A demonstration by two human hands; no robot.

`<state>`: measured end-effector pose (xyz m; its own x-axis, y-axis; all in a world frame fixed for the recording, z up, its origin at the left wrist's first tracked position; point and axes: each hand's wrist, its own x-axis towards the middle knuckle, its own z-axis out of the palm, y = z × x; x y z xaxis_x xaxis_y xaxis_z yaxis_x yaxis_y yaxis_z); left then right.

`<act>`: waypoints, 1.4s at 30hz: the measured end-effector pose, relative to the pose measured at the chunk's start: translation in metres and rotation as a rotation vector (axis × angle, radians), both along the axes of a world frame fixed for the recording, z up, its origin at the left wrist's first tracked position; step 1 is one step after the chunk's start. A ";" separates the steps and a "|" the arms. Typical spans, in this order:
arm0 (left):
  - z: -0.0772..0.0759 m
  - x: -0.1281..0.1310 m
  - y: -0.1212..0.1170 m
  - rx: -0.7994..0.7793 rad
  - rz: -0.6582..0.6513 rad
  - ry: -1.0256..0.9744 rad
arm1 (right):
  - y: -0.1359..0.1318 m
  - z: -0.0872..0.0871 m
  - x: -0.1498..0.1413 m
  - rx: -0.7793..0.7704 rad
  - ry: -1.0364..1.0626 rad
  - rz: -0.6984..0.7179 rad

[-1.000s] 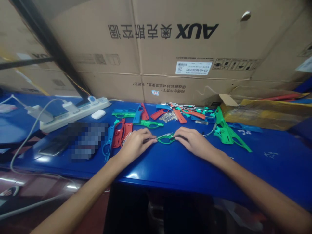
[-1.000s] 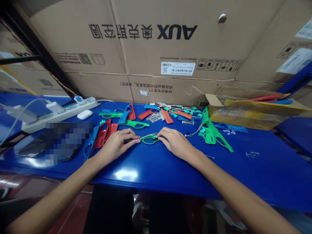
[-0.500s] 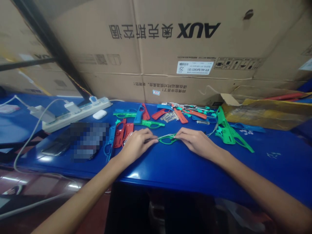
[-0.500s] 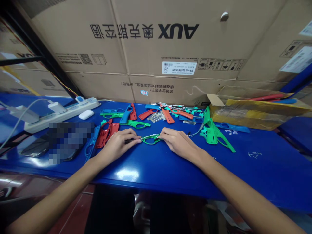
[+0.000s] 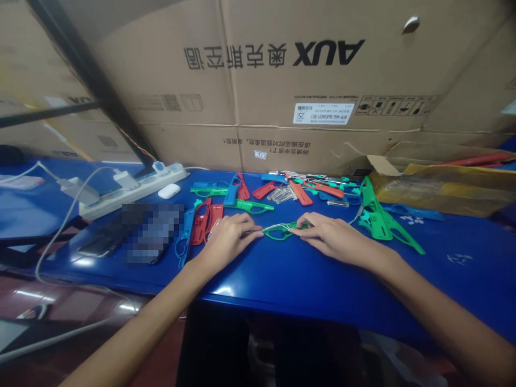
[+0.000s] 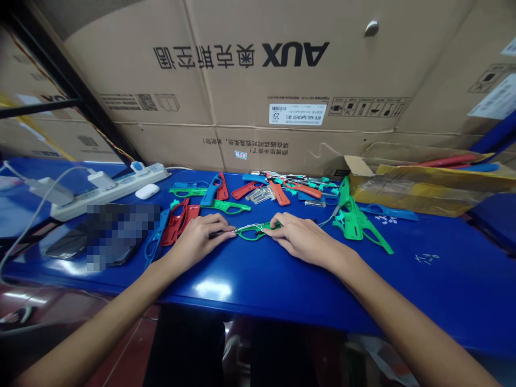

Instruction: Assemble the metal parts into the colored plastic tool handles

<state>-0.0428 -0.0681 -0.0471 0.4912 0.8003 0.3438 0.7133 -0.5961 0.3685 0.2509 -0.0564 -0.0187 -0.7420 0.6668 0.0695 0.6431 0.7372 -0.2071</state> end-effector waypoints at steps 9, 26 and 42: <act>0.020 0.021 0.005 0.118 -0.048 0.365 | 0.017 0.008 0.020 -0.040 0.142 0.027; 0.063 0.082 0.063 -0.225 -0.186 0.506 | 0.030 0.003 0.034 0.013 0.126 -0.129; 0.034 0.044 0.054 -0.059 -0.280 0.234 | 0.028 0.008 0.034 -0.053 0.086 -0.125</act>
<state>0.0011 -0.0140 -0.0130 0.7538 0.6389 0.1535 0.5946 -0.7627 0.2547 0.2849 -0.0286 -0.0103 -0.6458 0.7580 0.0917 0.7072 0.6392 -0.3022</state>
